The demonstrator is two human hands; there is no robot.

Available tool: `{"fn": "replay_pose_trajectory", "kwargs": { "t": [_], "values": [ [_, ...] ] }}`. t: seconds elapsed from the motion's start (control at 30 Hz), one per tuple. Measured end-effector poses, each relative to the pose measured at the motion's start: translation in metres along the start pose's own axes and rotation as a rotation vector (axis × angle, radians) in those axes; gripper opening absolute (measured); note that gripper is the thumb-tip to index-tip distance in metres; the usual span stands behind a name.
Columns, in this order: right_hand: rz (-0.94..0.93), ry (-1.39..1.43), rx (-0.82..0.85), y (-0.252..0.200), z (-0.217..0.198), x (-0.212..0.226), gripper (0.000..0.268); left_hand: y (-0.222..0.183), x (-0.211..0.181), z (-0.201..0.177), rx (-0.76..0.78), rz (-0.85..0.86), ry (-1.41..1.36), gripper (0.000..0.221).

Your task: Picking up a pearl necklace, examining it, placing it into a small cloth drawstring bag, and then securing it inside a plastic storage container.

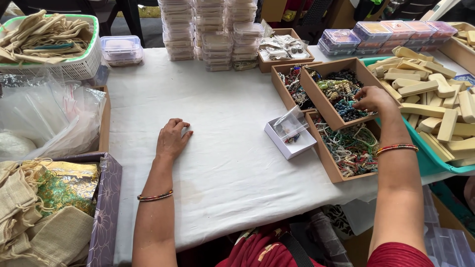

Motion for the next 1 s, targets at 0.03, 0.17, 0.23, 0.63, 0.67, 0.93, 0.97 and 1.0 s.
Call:
{"fn": "replay_pose_trajectory", "kwargs": {
  "t": [0.03, 0.17, 0.23, 0.63, 0.67, 0.93, 0.97, 1.0],
  "values": [
    [0.000, -0.002, 0.000, 0.005, 0.003, -0.008, 0.036, 0.000, 0.000, 0.001, 0.000, -0.001, -0.002, 0.025],
    [0.108, -0.051, -0.123, -0.007, -0.005, -0.016, 0.031, -0.001, 0.000, 0.003, -0.006, 0.011, 0.008, 0.025],
    [0.087, -0.186, -0.100, -0.011, -0.003, -0.010, 0.036, -0.001, 0.000, 0.003, -0.012, 0.025, 0.012, 0.025],
    [0.096, 0.687, -0.431, -0.039, -0.095, 0.020, 0.009, -0.003, -0.002, 0.000, 0.006, 0.005, 0.006, 0.025],
    [0.008, 0.767, -0.518, -0.039, -0.114, 0.023, 0.004, -0.003, -0.002, 0.001, 0.013, 0.003, 0.005, 0.025],
    [-0.438, 1.000, -0.665, -0.086, -0.224, 0.098, 0.005, -0.003, -0.002, 0.003, 0.018, 0.009, 0.030, 0.026],
    [-0.475, 0.940, -0.688, -0.079, -0.230, 0.100, 0.005, -0.003, -0.002, 0.003, 0.016, 0.010, 0.029, 0.027],
    [-0.511, 0.880, -0.711, -0.072, -0.235, 0.101, 0.011, -0.003, -0.003, 0.003, 0.014, 0.012, 0.027, 0.027]
  ]
}}
Point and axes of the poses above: each hand's wrist, its own y-axis towards the middle knuckle, its own z-axis out of the palm, x = y × z, the point moved 7 cm from there along y, towards the middle knuckle, and after that the axes turned 7 degrees about -x, right-handed, at the moved point
